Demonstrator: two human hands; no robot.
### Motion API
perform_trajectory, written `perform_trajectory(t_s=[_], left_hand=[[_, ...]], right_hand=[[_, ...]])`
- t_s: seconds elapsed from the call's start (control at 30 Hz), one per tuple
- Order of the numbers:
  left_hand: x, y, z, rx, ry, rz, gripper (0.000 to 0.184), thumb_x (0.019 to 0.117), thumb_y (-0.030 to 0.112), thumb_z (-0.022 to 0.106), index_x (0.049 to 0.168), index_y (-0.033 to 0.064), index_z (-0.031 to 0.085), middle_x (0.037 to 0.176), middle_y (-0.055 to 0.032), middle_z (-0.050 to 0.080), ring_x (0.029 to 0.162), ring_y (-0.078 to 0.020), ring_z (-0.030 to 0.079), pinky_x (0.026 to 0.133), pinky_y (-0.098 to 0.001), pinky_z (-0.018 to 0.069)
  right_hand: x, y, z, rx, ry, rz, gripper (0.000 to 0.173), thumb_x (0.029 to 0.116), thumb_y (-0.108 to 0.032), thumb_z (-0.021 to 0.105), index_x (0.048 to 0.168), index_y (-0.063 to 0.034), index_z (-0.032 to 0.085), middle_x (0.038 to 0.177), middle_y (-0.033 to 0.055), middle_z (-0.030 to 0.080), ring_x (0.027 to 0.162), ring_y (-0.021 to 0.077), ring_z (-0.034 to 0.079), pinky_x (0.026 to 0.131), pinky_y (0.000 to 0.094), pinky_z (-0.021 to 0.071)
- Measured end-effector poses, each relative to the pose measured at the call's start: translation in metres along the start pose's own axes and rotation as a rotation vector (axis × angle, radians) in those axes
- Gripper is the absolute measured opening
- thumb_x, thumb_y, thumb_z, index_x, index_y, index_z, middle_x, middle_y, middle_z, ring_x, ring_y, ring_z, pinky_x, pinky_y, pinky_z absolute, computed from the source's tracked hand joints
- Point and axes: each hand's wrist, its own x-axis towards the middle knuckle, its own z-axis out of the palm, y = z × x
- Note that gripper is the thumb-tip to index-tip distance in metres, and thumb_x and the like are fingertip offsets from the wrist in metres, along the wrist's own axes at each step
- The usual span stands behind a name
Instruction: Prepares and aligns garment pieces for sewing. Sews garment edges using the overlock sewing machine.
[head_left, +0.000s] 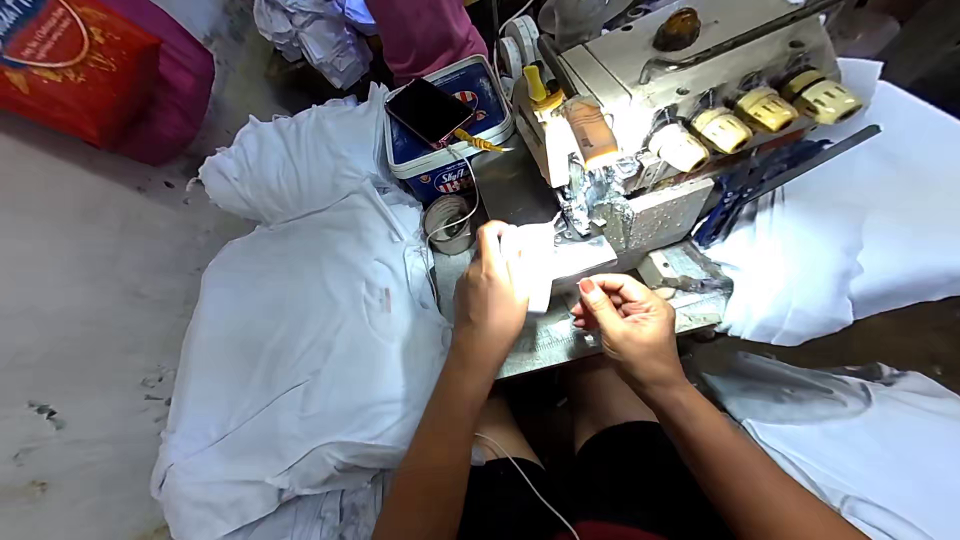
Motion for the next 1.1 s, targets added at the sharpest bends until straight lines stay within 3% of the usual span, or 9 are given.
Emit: perform_trajectory(t_s=[0.23, 0.53, 0.67, 0.73, 0.8, 0.87, 0.93, 1.0, 1.1], left_hand=[[-0.065, 0.021, 0.01, -0.125, -0.033, 0.003, 0.033, 0.0954, 0.01, 0.063, 0.119, -0.0126, 0.06, 0.071, -0.011, 0.064, 0.059, -0.0186, 0.062, 0.059, -0.0318, 0.0529], [-0.07, 0.007, 0.018, -0.325, -0.286, 0.172, 0.045, 0.0982, 0.014, 0.063, 0.133, -0.0133, 0.053, 0.076, -0.0106, 0.063, 0.058, -0.019, 0.057, 0.057, -0.034, 0.0519], [-0.057, -0.032, -0.018, -0.044, -0.096, 0.148, 0.024, 0.1017, 0.012, 0.056, 0.104, -0.0021, 0.075, 0.083, -0.0145, 0.073, 0.074, -0.0254, 0.072, 0.071, -0.0414, 0.0591], [-0.044, -0.067, -0.047, 0.177, -0.019, 0.016, 0.027, 0.1029, 0.017, 0.057, 0.109, -0.0005, 0.076, 0.085, -0.0177, 0.073, 0.075, -0.0317, 0.072, 0.071, -0.0505, 0.0579], [-0.022, -0.092, -0.082, 0.366, -0.094, -0.257, 0.041, 0.1022, 0.028, 0.06, 0.13, -0.0014, 0.067, 0.111, -0.0283, 0.07, 0.101, -0.0459, 0.069, 0.084, -0.0656, 0.052], [0.002, -0.115, -0.096, 0.503, -0.197, -0.46, 0.053, 0.0999, 0.028, 0.061, 0.144, -0.002, 0.054, 0.139, -0.0327, 0.053, 0.122, -0.052, 0.057, 0.094, -0.0702, 0.0459], [0.02, -0.129, -0.095, 0.57, -0.238, -0.521, 0.052, 0.0993, 0.012, 0.059, 0.148, -0.0019, 0.048, 0.15, -0.033, 0.043, 0.12, -0.0529, 0.057, 0.092, -0.0663, 0.0496], [0.029, -0.136, -0.1, 0.583, -0.214, -0.482, 0.056, 0.0968, -0.002, 0.058, 0.151, -0.0012, 0.044, 0.149, -0.0344, 0.04, 0.112, -0.0536, 0.061, 0.088, -0.0641, 0.0524], [0.015, -0.158, -0.133, 0.562, -0.063, -0.252, 0.05, 0.0952, -0.009, 0.055, 0.144, -0.001, 0.052, 0.138, -0.0391, 0.049, 0.102, -0.058, 0.063, 0.081, -0.0696, 0.052]], right_hand=[[0.004, -0.003, -0.001, 0.18, -0.167, 0.297, 0.03, 0.1049, -0.008, 0.044, 0.088, -0.0112, 0.069, 0.072, -0.0092, 0.068, 0.067, -0.0015, 0.065, 0.068, 0.0175, 0.0556], [0.025, 0.011, -0.037, 0.157, 0.076, 0.234, 0.027, 0.102, 0.0, 0.047, 0.087, -0.0144, 0.065, 0.072, -0.0108, 0.068, 0.067, -0.0009, 0.065, 0.067, 0.0196, 0.0573], [0.046, 0.008, -0.052, -0.01, 0.197, 0.215, 0.018, 0.1038, -0.007, 0.052, 0.091, -0.0136, 0.062, 0.071, -0.0128, 0.062, 0.064, -0.0029, 0.061, 0.065, 0.018, 0.0549], [0.036, -0.009, -0.046, -0.151, 0.154, 0.014, 0.009, 0.1026, -0.01, 0.052, 0.099, -0.0099, 0.061, 0.078, -0.0156, 0.061, 0.07, -0.0084, 0.059, 0.069, 0.014, 0.0534], [0.014, -0.027, -0.026, -0.285, -0.043, -0.262, 0.022, 0.1012, -0.018, 0.054, 0.113, -0.0006, 0.058, 0.099, -0.0102, 0.062, 0.088, -0.0113, 0.058, 0.082, 0.0114, 0.0515], [-0.005, -0.036, 0.018, -0.42, -0.187, -0.467, 0.034, 0.0991, -0.029, 0.063, 0.111, 0.0036, 0.063, 0.102, 0.0093, 0.067, 0.09, 0.0058, 0.064, 0.08, 0.023, 0.0543], [-0.012, -0.037, 0.076, -0.558, -0.283, -0.576, 0.032, 0.0917, -0.027, 0.068, 0.104, 0.001, 0.074, 0.098, 0.0187, 0.07, 0.074, 0.023, 0.069, 0.06, 0.0359, 0.0565], [-0.008, -0.031, 0.134, -0.652, -0.442, -0.519, 0.031, 0.0895, -0.023, 0.071, 0.111, -0.0015, 0.073, 0.109, 0.0233, 0.067, 0.07, 0.0322, 0.069, 0.053, 0.0448, 0.0548], [0.019, -0.016, 0.205, -0.824, -0.673, -0.34, 0.047, 0.0961, -0.016, 0.065, 0.14, -0.0029, 0.057, 0.136, 0.029, 0.053, 0.091, 0.0427, 0.068, 0.063, 0.0522, 0.0551]])
